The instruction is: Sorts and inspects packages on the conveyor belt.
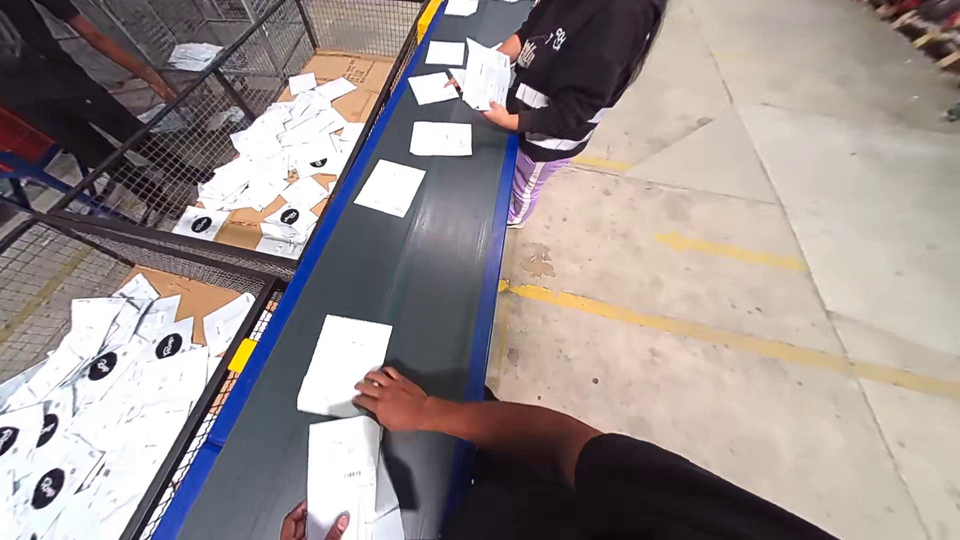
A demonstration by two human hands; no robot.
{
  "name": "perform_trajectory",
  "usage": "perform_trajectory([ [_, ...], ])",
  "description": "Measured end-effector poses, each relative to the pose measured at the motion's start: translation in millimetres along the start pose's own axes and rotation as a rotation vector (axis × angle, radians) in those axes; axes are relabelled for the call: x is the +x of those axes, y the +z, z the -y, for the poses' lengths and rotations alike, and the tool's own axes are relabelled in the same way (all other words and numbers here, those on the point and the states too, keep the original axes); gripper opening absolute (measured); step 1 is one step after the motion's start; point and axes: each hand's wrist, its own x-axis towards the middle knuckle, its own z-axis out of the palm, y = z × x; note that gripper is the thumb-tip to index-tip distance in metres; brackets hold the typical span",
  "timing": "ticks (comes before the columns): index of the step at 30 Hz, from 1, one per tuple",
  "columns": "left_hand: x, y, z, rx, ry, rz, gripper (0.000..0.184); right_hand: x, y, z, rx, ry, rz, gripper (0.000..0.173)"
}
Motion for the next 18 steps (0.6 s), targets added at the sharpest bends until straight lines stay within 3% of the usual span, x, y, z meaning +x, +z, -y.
perform_trajectory([
  [2,12.1,0.9,-7.1,0.047,0.038,-0.024,0.088,-40.4,3.4,20.4,0.07,-0.084,0.088,0.053],
  [4,25.7,3.3,0.0,0.214,0.043,-0.068,0.094,-74.1,12.3,30.6,0.161,-0.196,0.067,0.025],
  [7,32.5,12.3,19.2,0.628,-0.038,-0.149,0.116,-103.8,10.8,33.6,0.421,-0.278,0.075,0.02],
  [10,11.7,21.1,21.7,0.81,-0.235,-0.217,0.131,-117.2,-19.6,20.1,0.495,-0.032,0.08,0.023],
  [13,-10.2,13.4,35.8,0.855,-0.327,-0.222,0.132,-102.5,-63.9,-29.7,0.383,0.271,-0.053,0.029],
  [16,-35.8,-3.6,47.7,0.685,-0.431,-0.201,0.122,-64.2,-107.2,-104.3,0.251,0.456,-0.199,0.037],
  [18,-56.9,-13.2,48.9,0.394,-0.476,-0.184,0.1,-21.2,-130.5,-144.2,0.214,0.527,-0.198,0.05],
])
